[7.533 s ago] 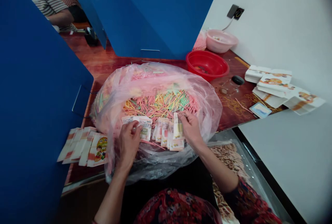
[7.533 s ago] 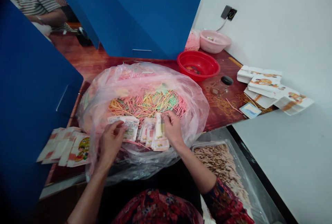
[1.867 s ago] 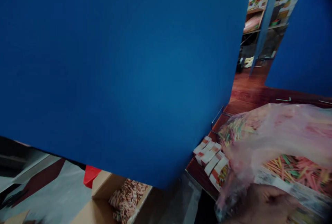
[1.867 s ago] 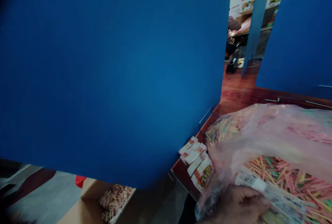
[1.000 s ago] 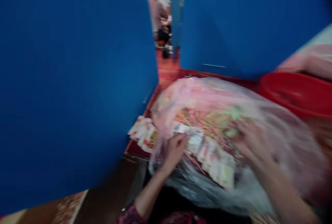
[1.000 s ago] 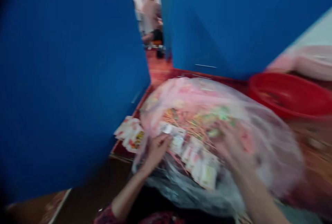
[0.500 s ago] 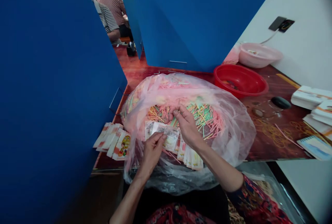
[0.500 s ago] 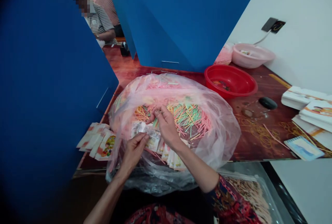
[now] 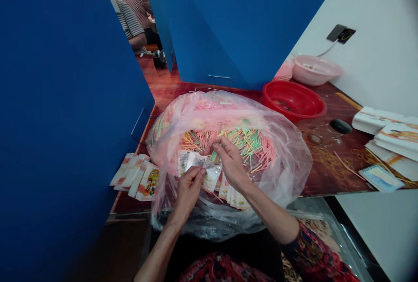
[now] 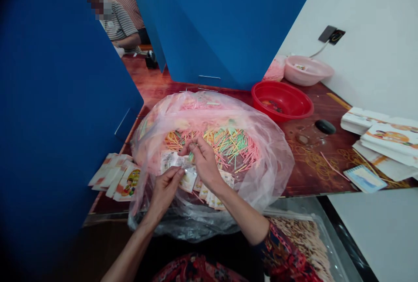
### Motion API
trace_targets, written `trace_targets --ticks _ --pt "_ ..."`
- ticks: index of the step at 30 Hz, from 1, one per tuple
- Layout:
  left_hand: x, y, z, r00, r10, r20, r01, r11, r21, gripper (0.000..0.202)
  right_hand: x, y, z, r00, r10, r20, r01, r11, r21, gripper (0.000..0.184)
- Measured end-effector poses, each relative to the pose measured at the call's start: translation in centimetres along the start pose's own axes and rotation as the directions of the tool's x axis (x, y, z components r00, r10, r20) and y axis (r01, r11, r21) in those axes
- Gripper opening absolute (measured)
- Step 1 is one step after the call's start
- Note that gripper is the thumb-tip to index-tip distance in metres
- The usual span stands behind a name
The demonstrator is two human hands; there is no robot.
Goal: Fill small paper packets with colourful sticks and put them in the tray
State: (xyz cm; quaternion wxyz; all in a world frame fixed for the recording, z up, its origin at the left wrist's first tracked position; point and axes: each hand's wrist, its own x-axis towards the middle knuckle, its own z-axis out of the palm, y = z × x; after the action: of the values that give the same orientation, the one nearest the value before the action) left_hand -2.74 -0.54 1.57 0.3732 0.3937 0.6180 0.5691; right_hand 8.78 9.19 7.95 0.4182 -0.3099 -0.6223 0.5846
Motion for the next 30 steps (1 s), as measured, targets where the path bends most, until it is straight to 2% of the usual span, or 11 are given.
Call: trace_targets --ticks 5,9,13,15,17,19,20,22,24,26,30 --pt "-0.1 0.6 0.2 0.999 -0.022 -0.037 0.020 0.999 -0.048 0.030 -0.2 0.9 0.0 0.999 0.034 -0.017 -0.034 0.999 -0.010 0.019" --pt "0.0 0.3 0.4 0.994 -0.099 -0.042 0.095 0.991 -0.091 0.034 -0.8 1.5 0.3 0.997 0.062 0.047 -0.065 0.996 0.061 0.022" --pt "0.2 -0.5 0.3 0.989 -0.143 -0.040 0.137 0.981 -0.138 0.039 -1.6 1.6 0.4 0.982 -0.036 0.186 0.072 0.979 -0.190 0.025" --pt "0.3 -0.9 0.0 0.981 -0.180 -0.071 0.166 0.971 -0.173 0.044 -1.8 1.9 -0.3 0.967 -0.089 0.238 0.149 0.957 -0.248 0.036" --pt "0.3 -1.3 -0.3 0.972 -0.217 -0.088 0.198 0.962 -0.191 0.045 -1.9 2.5 -2.1 0.980 -0.090 0.178 0.142 0.941 -0.308 0.039" --pt "0.4 -1.7 -0.6 0.967 -0.234 -0.096 0.213 0.958 -0.193 0.042 -2.0 3.4 -4.9 0.999 -0.050 0.010 0.048 0.860 -0.508 0.025" --pt "0.4 -1.8 -0.7 0.966 -0.235 -0.105 0.213 0.958 -0.192 0.040 -2.0 3.9 -6.5 0.997 -0.033 -0.076 -0.025 0.753 -0.657 0.018" --pt "0.4 -1.9 -0.6 0.964 -0.236 -0.126 0.210 0.959 -0.192 0.038 -2.3 5.1 -10.0 0.991 -0.008 -0.135 -0.117 0.457 -0.882 0.022" --pt "0.4 -1.9 -0.3 0.964 -0.232 -0.132 0.206 0.961 -0.184 0.038 -2.7 6.2 -13.0 0.996 0.056 -0.066 -0.078 0.265 -0.961 0.029" --pt "0.4 -1.6 0.3 0.965 -0.233 -0.119 0.210 0.961 -0.177 0.040 -3.0 7.3 -15.1 0.994 0.083 0.068 0.047 0.226 -0.973 0.031" --pt "0.4 -1.0 1.1 0.962 -0.248 -0.113 0.223 0.955 -0.195 0.041 -3.1 8.4 -16.5 0.980 -0.001 0.200 0.190 0.323 -0.927 0.022"
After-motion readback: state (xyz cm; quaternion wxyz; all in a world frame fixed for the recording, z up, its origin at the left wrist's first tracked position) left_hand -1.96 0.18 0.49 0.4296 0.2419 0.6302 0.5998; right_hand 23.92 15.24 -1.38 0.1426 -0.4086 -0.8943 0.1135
